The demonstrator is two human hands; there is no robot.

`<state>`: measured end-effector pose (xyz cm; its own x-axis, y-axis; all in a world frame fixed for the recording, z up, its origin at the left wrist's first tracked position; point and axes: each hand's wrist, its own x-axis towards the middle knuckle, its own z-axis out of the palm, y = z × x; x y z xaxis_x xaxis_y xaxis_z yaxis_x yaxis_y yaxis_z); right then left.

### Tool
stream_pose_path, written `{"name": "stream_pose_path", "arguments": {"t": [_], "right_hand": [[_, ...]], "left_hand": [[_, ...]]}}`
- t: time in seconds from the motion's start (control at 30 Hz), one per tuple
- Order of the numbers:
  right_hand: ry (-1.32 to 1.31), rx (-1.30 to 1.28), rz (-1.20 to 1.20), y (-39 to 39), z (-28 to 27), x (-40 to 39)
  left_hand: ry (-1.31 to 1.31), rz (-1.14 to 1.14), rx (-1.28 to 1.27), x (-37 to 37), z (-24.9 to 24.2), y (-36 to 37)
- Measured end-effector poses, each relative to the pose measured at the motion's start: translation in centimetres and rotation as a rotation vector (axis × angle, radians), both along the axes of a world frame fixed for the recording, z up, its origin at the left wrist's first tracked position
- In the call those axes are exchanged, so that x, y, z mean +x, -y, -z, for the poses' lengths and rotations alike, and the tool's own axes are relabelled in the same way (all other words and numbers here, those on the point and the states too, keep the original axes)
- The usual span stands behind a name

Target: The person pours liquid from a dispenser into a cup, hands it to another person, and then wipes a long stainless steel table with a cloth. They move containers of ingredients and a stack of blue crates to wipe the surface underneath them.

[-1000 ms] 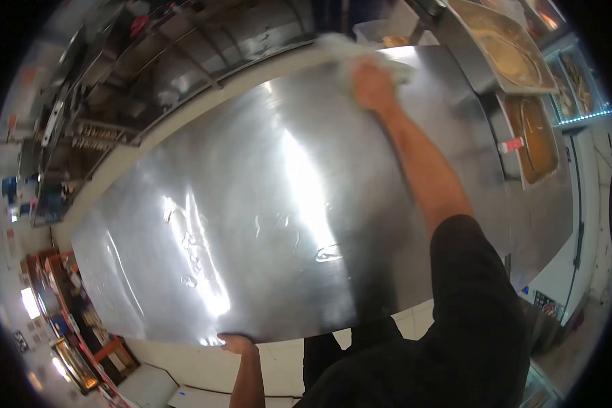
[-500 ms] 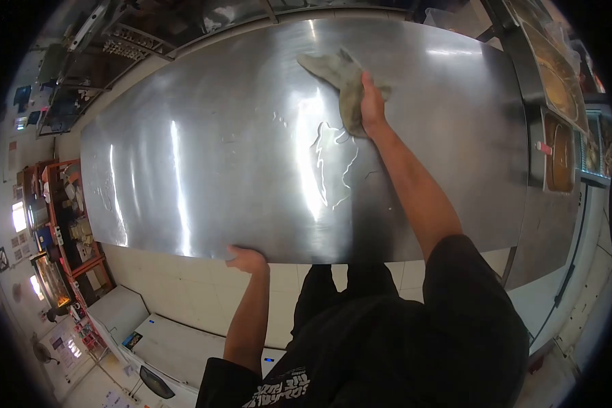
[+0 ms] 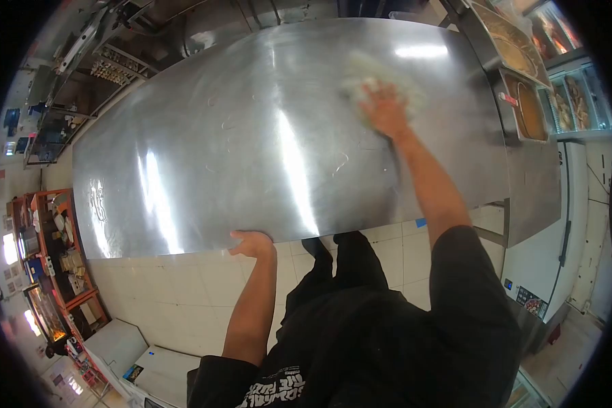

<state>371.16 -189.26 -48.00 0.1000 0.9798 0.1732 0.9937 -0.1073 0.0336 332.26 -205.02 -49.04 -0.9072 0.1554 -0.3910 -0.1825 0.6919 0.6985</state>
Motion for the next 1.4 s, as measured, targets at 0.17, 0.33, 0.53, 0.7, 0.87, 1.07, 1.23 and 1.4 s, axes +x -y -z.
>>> {"name": "stream_pose_path", "arguments": {"t": [0.17,0.33,0.53,0.7,0.87,1.07,1.23,1.4], "right_hand": [[-0.187,0.131,0.358,2.2,2.1,12.0],[-0.434,0.134,0.106,-1.2,5.0,7.2],[-0.648,-0.246,-0.137,-0.5,0.7,-10.2],[-0.428,-0.092,-0.168,8.7,0.8,-21.0],[-0.307,-0.061,-0.238,16.7,-1.7,-13.2],[-0.057,0.090,0.261,15.9,1.7,4.4],[0.000,0.088,0.181,16.3,1.1,-8.9],[-0.405,0.152,0.008,18.5,1.6,-2.1]], "left_hand": [[0.005,0.000,0.048,0.1,-0.3,-0.2],[0.024,0.012,0.061,0.2,-0.5,-0.2],[-0.030,0.013,0.025,-0.4,1.3,-0.4],[0.034,-0.083,-0.135,1.0,-2.1,-0.3],[-0.005,-0.086,-0.093,-0.3,0.9,-0.4],[0.029,-0.085,-0.088,0.9,-1.4,-0.1],[0.012,-0.075,-0.108,1.1,-1.8,-0.3],[-0.002,-0.065,-0.086,0.1,0.0,-0.2]]}}
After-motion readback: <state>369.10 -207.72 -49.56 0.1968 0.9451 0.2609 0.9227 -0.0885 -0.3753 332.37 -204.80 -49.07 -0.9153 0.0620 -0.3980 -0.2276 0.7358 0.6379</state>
